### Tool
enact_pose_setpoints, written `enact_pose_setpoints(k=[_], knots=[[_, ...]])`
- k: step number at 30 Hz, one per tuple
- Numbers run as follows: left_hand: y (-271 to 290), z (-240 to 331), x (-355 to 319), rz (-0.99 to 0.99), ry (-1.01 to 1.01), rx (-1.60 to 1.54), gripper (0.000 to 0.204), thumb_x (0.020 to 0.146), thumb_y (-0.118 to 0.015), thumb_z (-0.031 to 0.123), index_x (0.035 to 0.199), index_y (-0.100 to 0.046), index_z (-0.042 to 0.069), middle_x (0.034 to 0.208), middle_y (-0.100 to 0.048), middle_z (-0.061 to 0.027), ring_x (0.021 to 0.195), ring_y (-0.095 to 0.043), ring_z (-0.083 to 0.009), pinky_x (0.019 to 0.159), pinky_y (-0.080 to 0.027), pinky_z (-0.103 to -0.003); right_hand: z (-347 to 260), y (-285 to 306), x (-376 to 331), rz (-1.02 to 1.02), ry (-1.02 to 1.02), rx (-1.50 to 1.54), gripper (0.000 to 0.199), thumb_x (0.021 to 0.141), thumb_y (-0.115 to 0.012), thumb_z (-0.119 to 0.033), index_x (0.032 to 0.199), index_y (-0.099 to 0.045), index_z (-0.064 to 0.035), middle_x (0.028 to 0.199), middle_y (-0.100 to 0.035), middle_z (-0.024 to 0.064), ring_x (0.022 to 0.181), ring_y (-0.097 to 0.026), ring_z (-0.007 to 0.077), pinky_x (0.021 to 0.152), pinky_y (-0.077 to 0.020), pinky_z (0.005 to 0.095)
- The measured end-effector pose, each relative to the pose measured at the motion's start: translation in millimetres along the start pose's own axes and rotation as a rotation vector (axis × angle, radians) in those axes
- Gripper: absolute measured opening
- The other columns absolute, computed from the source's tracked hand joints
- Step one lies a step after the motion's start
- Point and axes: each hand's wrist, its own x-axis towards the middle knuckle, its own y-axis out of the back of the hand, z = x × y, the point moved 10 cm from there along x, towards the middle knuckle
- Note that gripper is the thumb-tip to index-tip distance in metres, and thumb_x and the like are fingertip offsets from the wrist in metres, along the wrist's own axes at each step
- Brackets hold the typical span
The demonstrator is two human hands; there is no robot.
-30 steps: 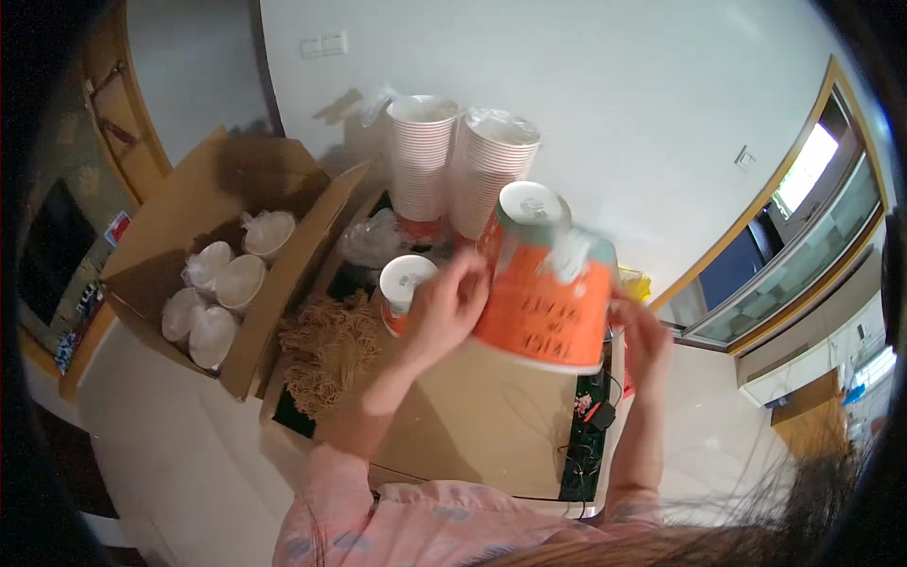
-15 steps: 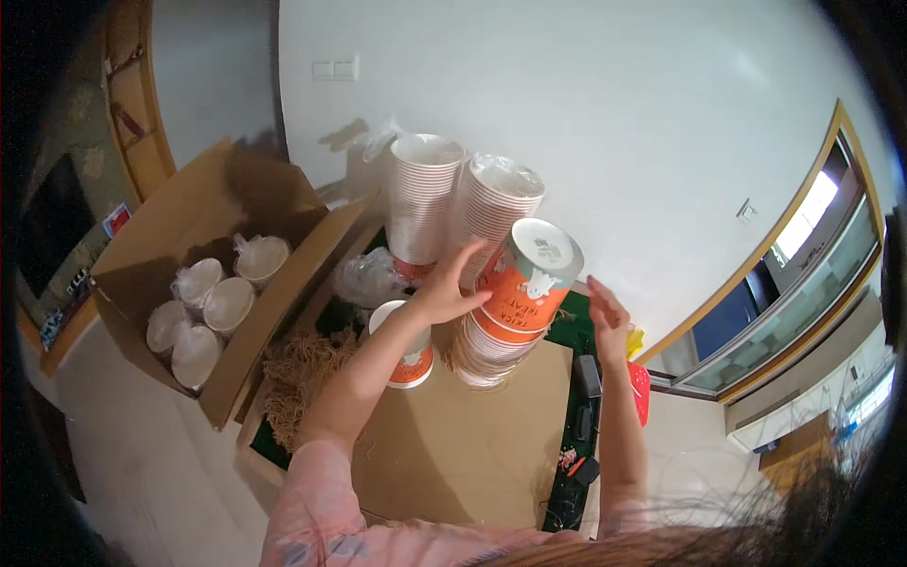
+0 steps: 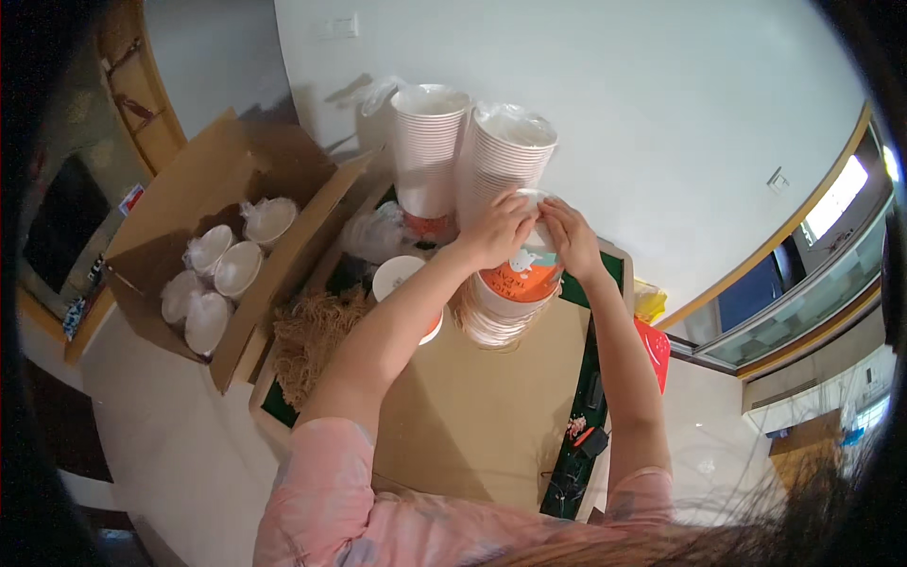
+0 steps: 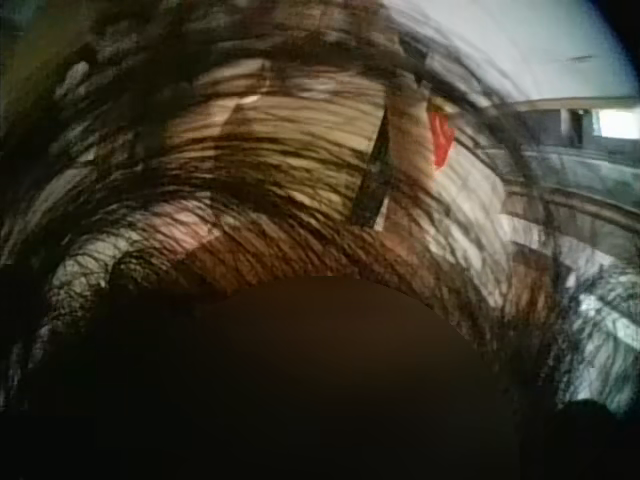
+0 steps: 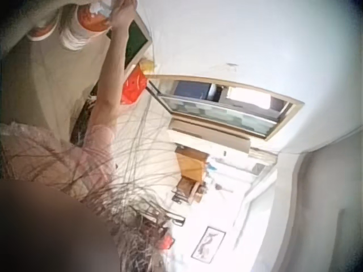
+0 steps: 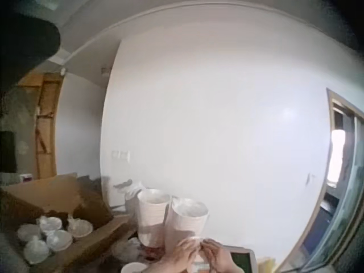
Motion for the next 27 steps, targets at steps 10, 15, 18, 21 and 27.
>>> enact_pose_setpoints(k=[10, 15, 18, 21, 27], knots=[[-6, -5, 4, -0.029, -0.019, 0.029, 0.035, 0.090, -0.038, 0.022, 0.116, -0.055, 0.004, 0.126, -0.045, -0.0171, 0.126, -0.031, -0.0324, 0.106, -0.023, -0.040, 0, -2, 3, 0.026, 0.068, -0.051, 0.027, 0.085, -0.047, -0.016, 0.104, -0.060, -0.0012, 0.113, -0.056, 0.0168, 0.105, -0.051, 0.0330, 0.091, -0.0404, 0.0380], [-1, -8, 0, -0.013, 0.030, -0.035, 0.036, 0.092, -0.036, 0.026, 0.115, -0.055, 0.007, 0.128, -0.044, -0.0173, 0.127, -0.029, -0.0331, 0.105, -0.026, -0.040, 0, -6, 4, 0.002, 0.023, -0.040, 0.027, 0.087, -0.044, -0.015, 0.105, -0.060, -0.0025, 0.115, -0.056, 0.0141, 0.109, -0.050, 0.0304, 0.093, -0.0391, 0.0363], [-2, -14, -4, 0.020, 0.086, -0.092, 0.037, 0.092, -0.037, 0.028, 0.118, -0.053, 0.007, 0.130, -0.042, -0.0177, 0.126, -0.030, -0.0335, 0.105, -0.026, -0.040, 6, -7, 4, -0.027, 0.025, -0.035, 0.027, 0.087, -0.045, -0.015, 0.107, -0.059, -0.0022, 0.116, -0.055, 0.0151, 0.110, -0.050, 0.0304, 0.094, -0.0387, 0.0359], [29, -1, -28, 0.293, 0.170, -0.132, 0.043, 0.087, -0.049, 0.027, 0.124, -0.045, 0.004, 0.133, -0.035, -0.0205, 0.124, -0.032, -0.0371, 0.101, -0.027, -0.044, -16, 22, -11, 0.233, -0.022, -0.199, 0.028, 0.084, -0.047, -0.006, 0.110, -0.056, -0.0032, 0.115, -0.053, 0.0167, 0.106, -0.050, 0.0325, 0.090, -0.0410, 0.0377], [-26, -18, -281, 0.204, 0.322, -0.150, 0.032, 0.078, -0.051, 0.003, 0.109, -0.054, 0.006, 0.110, -0.054, -0.0148, 0.101, -0.050, -0.0333, 0.089, -0.038, -0.044, -63, -89, -240, 0.209, -0.016, 0.366, 0.005, 0.080, -0.052, 0.001, 0.084, -0.054, -0.0017, 0.077, -0.053, 0.0139, 0.071, -0.053, 0.0279, 0.058, -0.0413, 0.0344]])
